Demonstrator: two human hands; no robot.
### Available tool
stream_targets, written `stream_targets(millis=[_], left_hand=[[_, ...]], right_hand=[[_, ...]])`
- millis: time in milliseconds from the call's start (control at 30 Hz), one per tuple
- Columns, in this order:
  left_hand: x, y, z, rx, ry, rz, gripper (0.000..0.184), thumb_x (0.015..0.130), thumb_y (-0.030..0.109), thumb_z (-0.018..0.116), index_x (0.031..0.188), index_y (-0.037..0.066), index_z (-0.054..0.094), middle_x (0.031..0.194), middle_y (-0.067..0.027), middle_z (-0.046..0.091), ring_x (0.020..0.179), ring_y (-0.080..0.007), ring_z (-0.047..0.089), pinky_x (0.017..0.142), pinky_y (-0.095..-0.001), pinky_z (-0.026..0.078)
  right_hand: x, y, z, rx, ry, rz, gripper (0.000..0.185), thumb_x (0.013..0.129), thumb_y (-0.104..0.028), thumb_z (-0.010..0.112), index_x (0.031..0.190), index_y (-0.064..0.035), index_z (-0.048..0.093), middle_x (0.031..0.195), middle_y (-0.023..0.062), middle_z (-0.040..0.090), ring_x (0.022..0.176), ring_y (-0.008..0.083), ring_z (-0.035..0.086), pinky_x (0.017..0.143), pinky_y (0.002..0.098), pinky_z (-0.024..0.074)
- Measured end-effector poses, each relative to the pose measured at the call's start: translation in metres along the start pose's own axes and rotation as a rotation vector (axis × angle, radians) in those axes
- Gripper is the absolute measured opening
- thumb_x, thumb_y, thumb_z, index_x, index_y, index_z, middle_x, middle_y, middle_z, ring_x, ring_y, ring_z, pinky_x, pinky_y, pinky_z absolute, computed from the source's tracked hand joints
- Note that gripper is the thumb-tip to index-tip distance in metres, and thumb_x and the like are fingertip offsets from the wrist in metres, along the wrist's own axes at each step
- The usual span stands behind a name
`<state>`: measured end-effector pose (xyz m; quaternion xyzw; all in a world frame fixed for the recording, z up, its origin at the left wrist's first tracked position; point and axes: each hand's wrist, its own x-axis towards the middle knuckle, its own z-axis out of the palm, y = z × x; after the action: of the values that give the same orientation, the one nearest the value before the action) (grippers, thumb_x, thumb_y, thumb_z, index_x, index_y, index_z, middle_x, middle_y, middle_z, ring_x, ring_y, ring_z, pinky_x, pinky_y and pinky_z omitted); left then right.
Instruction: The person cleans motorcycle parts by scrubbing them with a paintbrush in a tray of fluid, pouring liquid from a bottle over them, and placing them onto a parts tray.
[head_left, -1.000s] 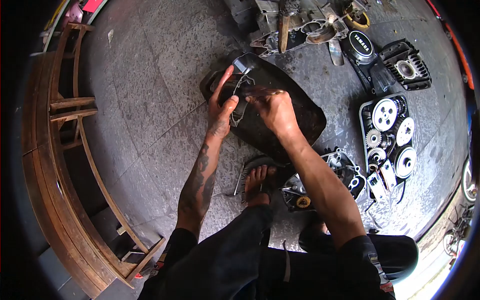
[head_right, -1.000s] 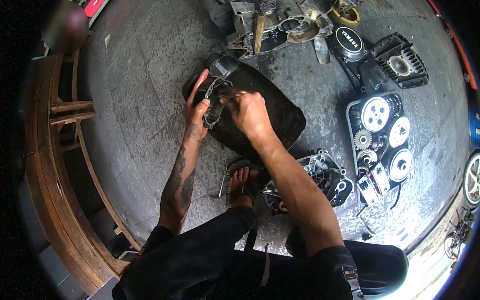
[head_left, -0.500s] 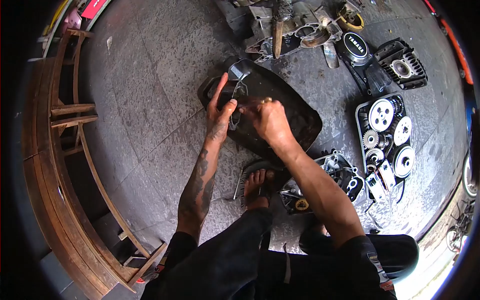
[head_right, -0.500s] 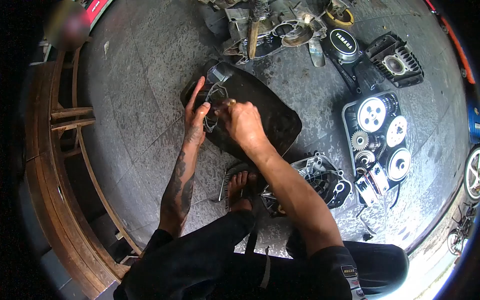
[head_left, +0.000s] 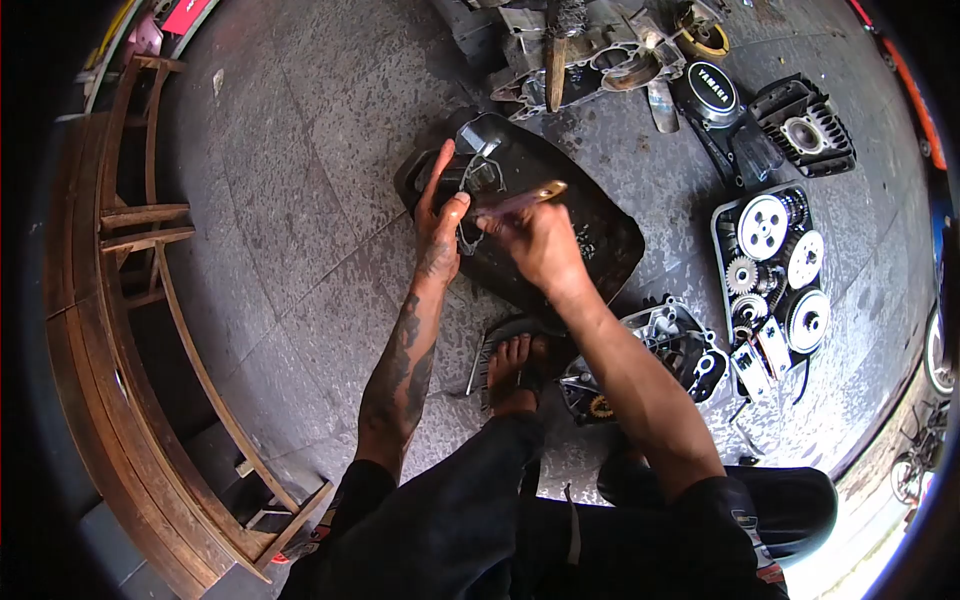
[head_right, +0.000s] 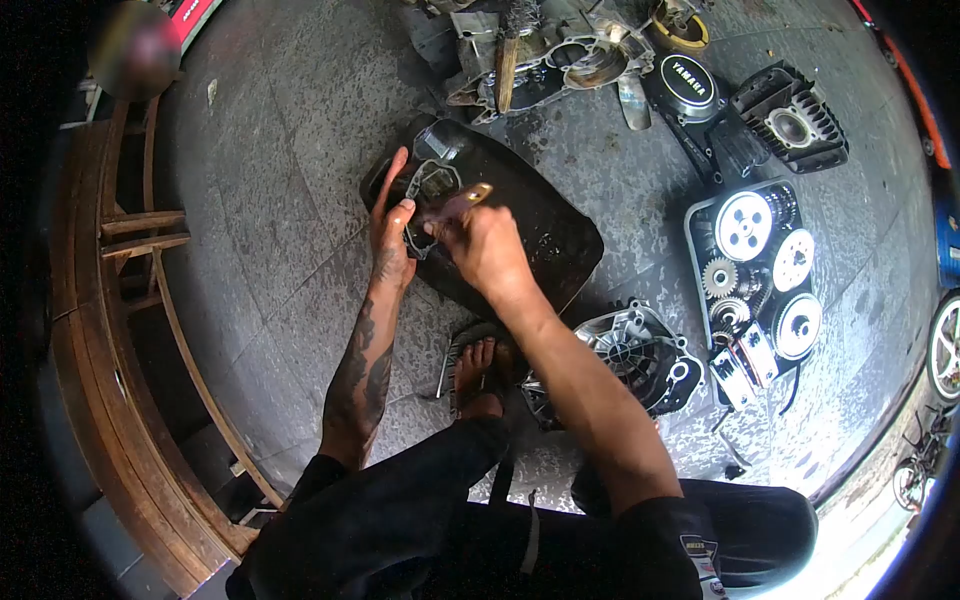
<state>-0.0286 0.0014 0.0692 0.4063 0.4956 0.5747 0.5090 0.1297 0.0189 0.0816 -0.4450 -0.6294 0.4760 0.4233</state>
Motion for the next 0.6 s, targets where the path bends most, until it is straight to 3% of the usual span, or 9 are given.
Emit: stream_targets(millis=[100,233,300,367,433,500,567,600], left_hand=[[0.002,-0.008,-0.007,0.027,-0.027,0.033,0.069,0.081,0.011,0.053,0.147,0.004,0.035,0.154,-0.01,0.03,0.141,-0.02,0.028,0.114,-0.0328,0.023],[0.001,-0.008,-0.004,-0.025,-0.029,0.047,0.074,0.078,0.014,0.056,0.148,0.003,0.033,0.154,-0.011,0.03,0.141,-0.0211,0.027,0.114,-0.0352,0.023],[0.005,-0.004,-0.006,0.098,-0.083,0.208,0.077,0.077,0.019,0.058,0.148,0.003,0.032,0.154,-0.0118,0.03,0.14,-0.0224,0.03,0.114,-0.0369,0.026],[0.003,-0.006,-0.007,0.077,-0.067,0.163,0.079,0.077,0.023,0.06,0.148,0.002,0.032,0.153,-0.0124,0.031,0.139,-0.0236,0.032,0.113,-0.0373,0.027],[0.004,-0.005,-0.007,-0.012,-0.083,0.137,0.079,0.077,0.023,0.061,0.148,0.002,0.032,0.152,-0.0122,0.033,0.137,-0.0234,0.034,0.113,-0.037,0.027],[0.006,-0.005,-0.005,-0.005,-0.061,0.148,0.079,0.078,0.023,0.061,0.148,0.002,0.032,0.151,-0.0115,0.034,0.135,-0.0222,0.036,0.112,-0.0368,0.028],[0.008,-0.008,-0.008,0.087,-0.034,0.18,0.078,0.078,0.023,0.06,0.148,0.004,0.032,0.15,-0.0105,0.035,0.134,-0.0215,0.037,0.112,-0.0364,0.03],[0.005,-0.009,-0.007,0.044,-0.009,0.115,0.076,0.078,0.022,0.059,0.148,0.006,0.033,0.15,-0.0094,0.035,0.133,-0.0215,0.037,0.111,-0.0359,0.031]], right_hand=[[0.002,-0.006,-0.002,-0.358,-0.129,0.125,0.017,0.082,-0.019,0.071,0.086,-0.0018,0.071,0.077,0.0236,0.065,0.078,0.0392,0.066,0.066,0.044,0.052],[0.005,-0.018,-0.002,-0.047,-0.096,0.198,0.019,0.08,-0.018,0.071,0.086,0.0001,0.07,0.076,0.0231,0.065,0.076,0.0393,0.066,0.067,0.0449,0.0528],[0.005,-0.014,-0.005,-0.15,-0.146,0.145,0.019,0.081,-0.018,0.071,0.086,0.0003,0.07,0.076,0.0228,0.065,0.076,0.0395,0.065,0.067,0.0446,0.0525],[0.011,-0.02,-0.013,-0.327,-0.149,0.182,0.02,0.08,-0.02,0.072,0.086,-0.0003,0.07,0.076,0.0226,0.065,0.078,0.0405,0.065,0.069,0.0445,0.0522],[0.013,-0.023,-0.012,-0.289,-0.111,0.17,0.02,0.08,-0.02,0.073,0.086,-0.0007,0.071,0.076,0.0225,0.065,0.077,0.0405,0.065,0.07,0.0449,0.0524],[0.008,-0.016,-0.007,-0.153,-0.208,0.135,0.021,0.079,-0.021,0.073,0.086,-0.0003,0.071,0.074,0.0227,0.065,0.074,0.0411,0.064,0.067,0.0444,0.053],[0.008,-0.008,-0.012,-0.194,-0.214,0.113,0.021,0.083,-0.022,0.071,0.091,-0.0031,0.072,0.08,0.0213,0.067,0.077,0.0379,0.066,0.067,0.0424,0.0529],[0.012,-0.003,-0.013,-0.313,-0.105,0.142,0.022,0.082,-0.023,0.072,0.091,-0.0035,0.072,0.08,0.0212,0.067,0.076,0.0377,0.066,0.067,0.0426,0.0529]])
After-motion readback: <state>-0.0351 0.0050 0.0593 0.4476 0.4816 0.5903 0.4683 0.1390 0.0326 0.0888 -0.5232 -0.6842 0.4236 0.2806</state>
